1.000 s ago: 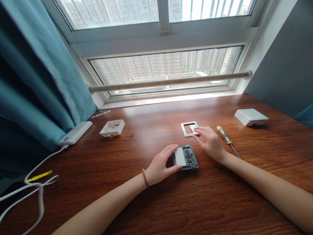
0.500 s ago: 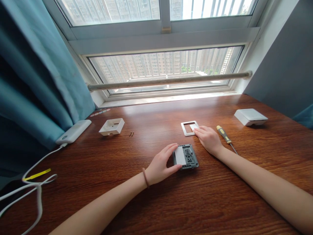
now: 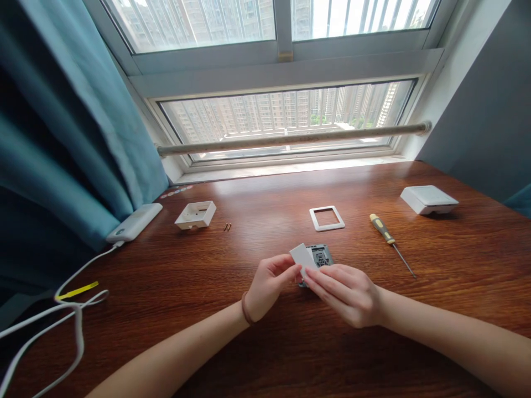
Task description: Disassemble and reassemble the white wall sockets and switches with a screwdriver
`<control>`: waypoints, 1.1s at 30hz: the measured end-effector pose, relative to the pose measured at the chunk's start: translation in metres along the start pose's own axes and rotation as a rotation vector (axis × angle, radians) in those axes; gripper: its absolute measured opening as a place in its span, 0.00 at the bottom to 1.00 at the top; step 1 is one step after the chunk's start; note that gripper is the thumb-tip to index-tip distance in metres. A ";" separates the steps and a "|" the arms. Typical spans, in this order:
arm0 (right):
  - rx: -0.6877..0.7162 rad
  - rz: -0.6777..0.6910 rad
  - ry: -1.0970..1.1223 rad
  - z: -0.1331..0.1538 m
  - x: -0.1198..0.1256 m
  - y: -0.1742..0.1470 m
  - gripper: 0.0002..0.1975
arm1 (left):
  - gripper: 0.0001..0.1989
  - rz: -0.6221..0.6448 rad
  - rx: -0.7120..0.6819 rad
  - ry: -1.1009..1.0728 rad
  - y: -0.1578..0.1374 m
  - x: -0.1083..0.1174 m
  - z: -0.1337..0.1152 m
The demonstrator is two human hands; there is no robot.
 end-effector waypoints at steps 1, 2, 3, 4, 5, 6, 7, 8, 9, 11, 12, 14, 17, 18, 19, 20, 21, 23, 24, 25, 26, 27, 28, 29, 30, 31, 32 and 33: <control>-0.016 -0.034 0.072 0.001 0.000 0.001 0.17 | 0.15 0.015 0.013 -0.029 -0.001 -0.002 -0.001; -0.078 -0.079 0.160 -0.002 0.000 0.001 0.17 | 0.16 0.032 0.025 -0.050 -0.003 -0.004 -0.002; -0.189 -0.142 0.258 -0.006 0.000 0.001 0.18 | 0.16 0.053 0.038 -0.062 -0.004 -0.006 -0.002; -0.339 -0.211 0.365 -0.012 -0.001 0.000 0.18 | 0.16 0.077 0.050 -0.064 -0.006 -0.008 -0.002; -0.510 -0.275 0.477 -0.019 -0.004 -0.003 0.19 | 0.16 0.103 0.056 -0.058 -0.007 -0.009 -0.002; -0.678 -0.317 0.597 -0.024 -0.007 -0.005 0.18 | 0.16 0.128 0.056 -0.044 -0.009 -0.011 -0.003; -0.827 -0.330 0.731 -0.028 -0.012 -0.007 0.16 | 0.16 0.152 0.049 -0.023 -0.010 -0.012 -0.004; -0.947 -0.315 0.876 -0.030 -0.018 -0.008 0.14 | 0.16 0.174 0.032 0.005 -0.011 -0.014 -0.006; -1.041 -0.279 1.016 -0.032 -0.023 -0.009 0.13 | 0.16 0.194 0.008 0.045 -0.012 -0.014 -0.007; -1.182 -0.218 1.207 -0.036 -0.029 -0.010 0.11 | 0.14 0.191 -0.066 0.159 -0.012 -0.013 -0.009; -1.237 -0.225 1.240 -0.040 -0.029 -0.011 0.12 | 0.13 0.161 -0.116 0.228 -0.012 -0.011 -0.010; -1.320 -0.303 1.202 -0.053 -0.027 -0.017 0.15 | 0.11 0.069 -0.233 0.373 -0.010 -0.006 -0.009; -1.427 -0.361 1.115 -0.075 -0.027 -0.029 0.19 | 0.18 -0.009 -0.373 0.540 -0.007 0.000 -0.006; -1.463 -0.347 1.103 -0.080 -0.029 -0.033 0.19 | 0.23 0.000 -0.388 0.575 -0.005 0.000 -0.003; -1.491 -0.323 1.098 -0.084 -0.030 -0.036 0.19 | 0.27 0.013 -0.387 0.597 -0.004 -0.001 -0.001; -1.511 -0.295 1.097 -0.087 -0.032 -0.038 0.18 | 0.32 0.030 -0.373 0.608 -0.002 -0.001 0.002; -1.519 -0.268 1.100 -0.088 -0.034 -0.039 0.18 | 0.36 0.049 -0.351 0.613 0.000 -0.002 0.004; -1.515 -0.224 1.109 -0.087 -0.037 -0.039 0.18 | 0.41 0.076 -0.306 0.613 0.004 -0.003 0.008; -1.510 -0.207 1.115 -0.085 -0.038 -0.038 0.18 | 0.42 0.089 -0.289 0.611 0.006 -0.004 0.010; -1.506 -0.195 1.118 -0.084 -0.039 -0.038 0.17 | 0.43 0.103 -0.276 0.609 0.008 -0.005 0.012; -1.504 -0.189 1.116 -0.083 -0.039 -0.038 0.17 | 0.44 0.118 -0.269 0.607 0.010 -0.006 0.013; -1.504 -0.185 1.107 -0.082 -0.040 -0.038 0.17 | 0.44 0.136 -0.267 0.606 0.012 -0.007 0.014; -1.503 -0.180 1.093 -0.081 -0.040 -0.039 0.16 | 0.44 0.155 -0.272 0.606 0.015 -0.008 0.015; -1.500 -0.174 1.078 -0.081 -0.040 -0.040 0.16 | 0.43 0.170 -0.279 0.606 0.017 -0.010 0.016; -1.497 -0.168 1.065 -0.081 -0.041 -0.040 0.16 | 0.42 0.179 -0.287 0.603 0.020 -0.011 0.016; -1.493 -0.162 1.054 -0.081 -0.041 -0.041 0.15 | 0.41 0.183 -0.294 0.598 0.022 -0.013 0.016; -1.488 -0.155 1.047 -0.081 -0.040 -0.041 0.15 | 0.40 0.182 -0.300 0.591 0.025 -0.014 0.016; -1.483 -0.148 1.043 -0.081 -0.040 -0.041 0.15 | 0.39 0.178 -0.305 0.584 0.027 -0.016 0.016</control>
Point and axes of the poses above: each hand's wrist, its own y-axis towards the middle knuckle, its own x-axis out of the back of the hand, z = x × y, the point moved 4 cm from there along y, towards the middle knuckle, and after that the axes turned 3 degrees about y, right-handed, at the moved point
